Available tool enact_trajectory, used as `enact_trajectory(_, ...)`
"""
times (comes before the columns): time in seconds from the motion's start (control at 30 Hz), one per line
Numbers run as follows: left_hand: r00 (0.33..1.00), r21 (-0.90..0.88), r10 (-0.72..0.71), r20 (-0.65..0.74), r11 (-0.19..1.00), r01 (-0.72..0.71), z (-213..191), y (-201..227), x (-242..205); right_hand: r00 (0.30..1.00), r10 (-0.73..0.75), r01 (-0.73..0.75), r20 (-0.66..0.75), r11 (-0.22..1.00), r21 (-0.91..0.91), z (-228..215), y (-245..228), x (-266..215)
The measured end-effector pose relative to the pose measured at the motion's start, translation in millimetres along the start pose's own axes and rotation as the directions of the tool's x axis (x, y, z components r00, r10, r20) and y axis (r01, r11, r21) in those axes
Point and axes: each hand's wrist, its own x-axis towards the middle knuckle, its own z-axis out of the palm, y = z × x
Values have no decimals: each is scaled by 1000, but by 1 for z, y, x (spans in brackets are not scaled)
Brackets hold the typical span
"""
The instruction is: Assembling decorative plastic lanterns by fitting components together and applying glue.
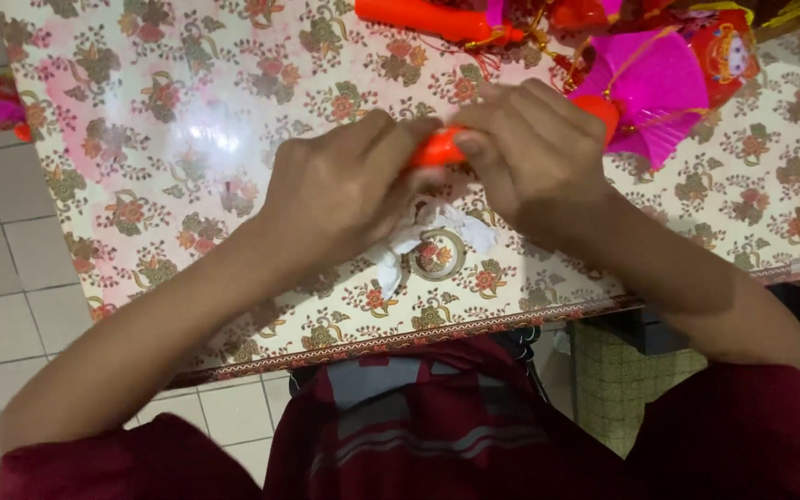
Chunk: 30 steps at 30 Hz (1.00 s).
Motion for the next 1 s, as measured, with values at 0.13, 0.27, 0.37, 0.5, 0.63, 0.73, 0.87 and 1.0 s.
enact_trajectory(0.13,997,-159,-78,-1,984,76,-4,-6,7,995,-95,96,43,995,-17,-9,1,15)
enact_trajectory(0.27,986,255,27,-163,967,16,-10,-2,14,993,-97,90,-68,992,-93,-5,0,19)
enact_trajectory(0.37,938,443,268,-221,884,-148,-17,-3,16,999,33,-31,-35,998,63,-11,-6,11)
enact_trajectory(0.5,980,376,186,-73,915,-146,-11,-5,5,998,14,-17,-58,998,-55,-1,-5,-4)
enact_trajectory(0.63,951,-199,-98,292,967,161,-17,-5,-3,958,-235,241,-164,970,15,9,0,-6)
enact_trajectory(0.73,829,-337,-229,511,834,438,-18,-2,2,921,-131,45,368,971,233,3,-4,-18)
enact_trajectory(0.87,731,-428,-285,620,658,619,-28,-5,10,851,-483,473,205,876,97,12,-18,-15)
enact_trajectory(1.0,685,-496,-323,653,501,709,-32,-8,12,886,-355,365,297,931,23,18,-24,-14)
